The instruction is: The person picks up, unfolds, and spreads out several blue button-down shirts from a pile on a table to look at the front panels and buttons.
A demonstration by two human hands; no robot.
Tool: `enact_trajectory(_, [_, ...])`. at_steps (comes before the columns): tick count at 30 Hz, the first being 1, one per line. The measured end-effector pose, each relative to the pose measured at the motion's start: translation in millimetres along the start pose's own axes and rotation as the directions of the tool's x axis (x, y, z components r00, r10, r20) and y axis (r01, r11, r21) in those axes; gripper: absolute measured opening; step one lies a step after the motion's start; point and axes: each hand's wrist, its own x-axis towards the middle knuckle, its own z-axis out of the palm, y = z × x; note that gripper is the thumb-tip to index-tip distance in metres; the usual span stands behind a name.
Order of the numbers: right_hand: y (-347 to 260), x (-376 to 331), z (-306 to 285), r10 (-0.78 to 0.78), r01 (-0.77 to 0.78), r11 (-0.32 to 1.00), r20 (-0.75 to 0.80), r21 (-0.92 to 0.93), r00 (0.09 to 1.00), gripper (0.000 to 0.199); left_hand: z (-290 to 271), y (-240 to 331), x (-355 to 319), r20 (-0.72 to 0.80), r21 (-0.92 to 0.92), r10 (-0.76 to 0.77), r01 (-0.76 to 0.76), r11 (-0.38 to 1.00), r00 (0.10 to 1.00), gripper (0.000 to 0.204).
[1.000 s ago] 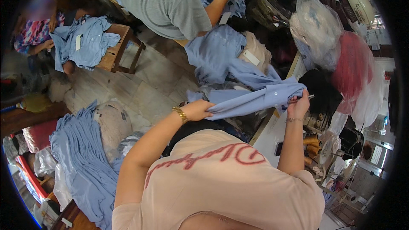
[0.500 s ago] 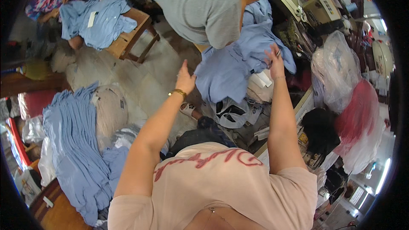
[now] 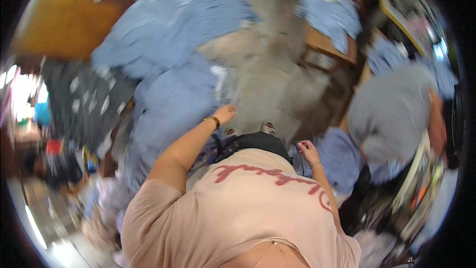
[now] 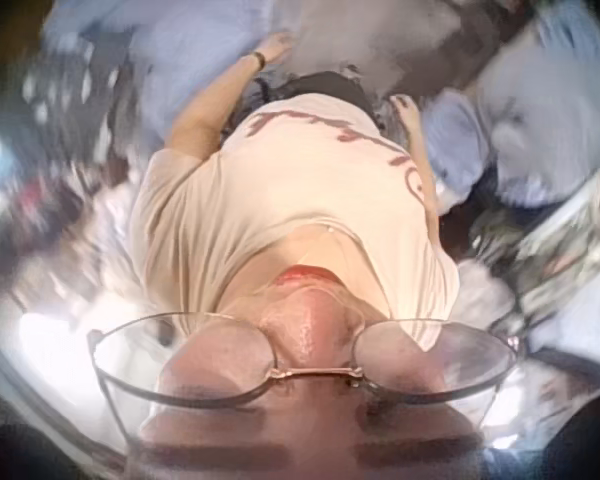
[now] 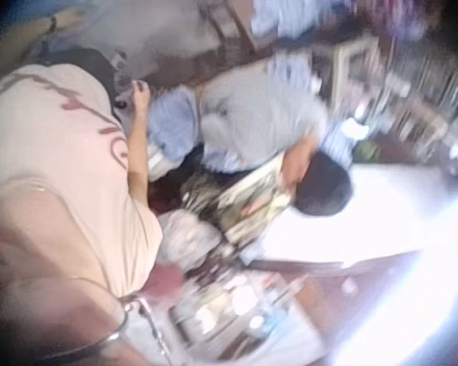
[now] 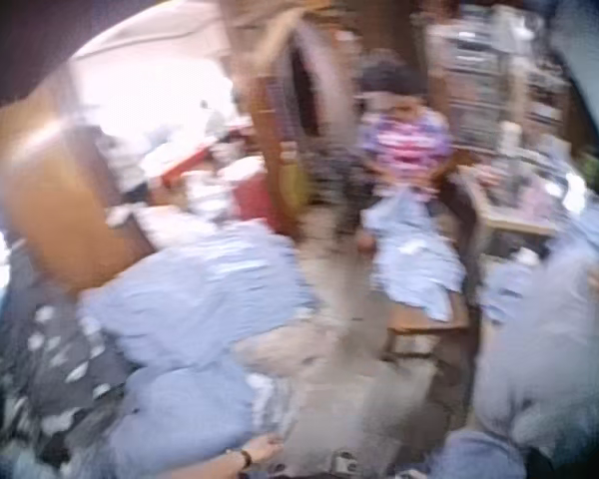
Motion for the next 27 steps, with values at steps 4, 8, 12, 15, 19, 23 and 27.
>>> enact_trajectory(4, [-111.0, 53.2, 3.7, -0.299, 0.360, 0.835, 0.206, -0.416, 0.932, 0.027, -7.7, -69.6, -98.6, -0.273, -0.339, -0.218, 0.118, 0.933, 0.937, 0.037])
enact_trajectory(8, [-180.5, 120.6, 59.4, -0.402, 0.529, 0.702, 0.347, -0.477, 0.847, 0.021, 12.2, -137.0, -168.1, -0.487, -0.702, -0.439, -0.040, 0.711, 0.755, 0.032])
enact_trajectory(12, [-261.4, 113.2, 164.8, -0.208, 0.431, 0.817, 0.502, -0.383, 0.840, 0.023, 25.9, -178.1, -253.4, -0.625, -0.780, -0.720, -0.192, 0.596, 0.302, 0.027])
enact_trajectory(15, [-263.2, 118.4, 248.5, -0.133, 0.302, 0.929, 0.568, -0.213, 0.812, 0.026, 44.8, -243.9, -292.8, -0.622, -0.769, -0.780, -0.129, 0.626, -0.071, 0.026])
enact_trajectory(19, [-257.4, 93.6, 343.9, 0.047, 0.078, 0.971, 0.507, -0.224, 0.861, 0.029, 81.6, -302.7, -327.2, -0.546, -0.796, -0.769, -0.080, 0.600, -0.333, 0.029])
enact_trajectory(23, [-234.5, 134.6, 370.0, 0.047, 0.043, 0.976, 0.399, -0.212, 0.916, 0.029, 18.3, -279.4, -345.3, -0.387, -0.878, -0.917, 0.263, 0.400, 0.102, 0.045])
enact_trajectory(27, [-270.3, 105.2, 354.6, -0.477, 0.587, 0.324, 0.407, -0.742, 0.779, 0.025, 21.2, -277.7, -351.7, -0.207, -0.840, -0.884, -0.539, -0.059, 0.418, 0.040])
